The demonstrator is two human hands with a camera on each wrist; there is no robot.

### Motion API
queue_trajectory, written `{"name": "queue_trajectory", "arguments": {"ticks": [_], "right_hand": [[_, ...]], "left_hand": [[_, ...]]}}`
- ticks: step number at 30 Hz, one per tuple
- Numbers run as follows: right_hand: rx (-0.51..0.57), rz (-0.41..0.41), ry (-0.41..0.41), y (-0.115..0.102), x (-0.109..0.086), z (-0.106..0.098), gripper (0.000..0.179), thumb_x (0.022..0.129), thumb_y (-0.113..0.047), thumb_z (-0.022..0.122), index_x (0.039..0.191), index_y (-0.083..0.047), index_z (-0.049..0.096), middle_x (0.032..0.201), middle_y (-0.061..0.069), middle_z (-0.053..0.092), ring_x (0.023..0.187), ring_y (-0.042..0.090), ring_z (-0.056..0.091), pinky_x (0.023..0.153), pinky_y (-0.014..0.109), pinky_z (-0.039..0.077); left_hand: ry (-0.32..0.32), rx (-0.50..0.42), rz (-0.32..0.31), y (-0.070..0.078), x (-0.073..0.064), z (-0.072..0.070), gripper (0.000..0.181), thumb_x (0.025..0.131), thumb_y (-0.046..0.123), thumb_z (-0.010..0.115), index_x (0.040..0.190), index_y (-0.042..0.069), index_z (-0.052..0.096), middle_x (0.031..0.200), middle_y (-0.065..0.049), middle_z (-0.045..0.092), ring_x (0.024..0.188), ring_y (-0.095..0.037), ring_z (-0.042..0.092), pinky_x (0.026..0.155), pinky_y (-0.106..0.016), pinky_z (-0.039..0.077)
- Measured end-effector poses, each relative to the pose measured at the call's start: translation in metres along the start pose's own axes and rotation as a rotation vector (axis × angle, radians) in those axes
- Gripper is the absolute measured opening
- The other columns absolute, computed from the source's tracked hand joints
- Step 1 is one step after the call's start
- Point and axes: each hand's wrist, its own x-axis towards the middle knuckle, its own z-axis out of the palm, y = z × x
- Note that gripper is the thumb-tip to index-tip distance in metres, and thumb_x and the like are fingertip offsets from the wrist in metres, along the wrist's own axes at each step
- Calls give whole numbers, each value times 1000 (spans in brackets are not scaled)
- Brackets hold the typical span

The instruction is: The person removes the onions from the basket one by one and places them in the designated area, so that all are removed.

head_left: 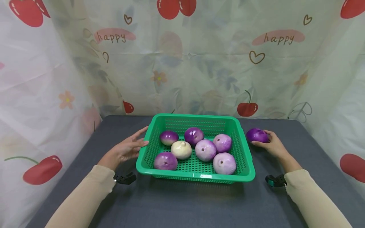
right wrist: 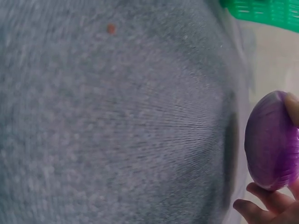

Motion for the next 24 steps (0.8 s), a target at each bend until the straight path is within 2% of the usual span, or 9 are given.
{"name": "queue_trajectory", "arguments": {"ticks": [24], "right_hand": [[-2,-4,-32,4,4,8,98,92,-36,66,150,11,2,147,44,18,135,53,26,109,64,28]], "left_hand": [[0,11,6,-1,0,1,83,98,6,56,156,35,3,159,-19,18,100,-21,69,83,-43,58]]}}
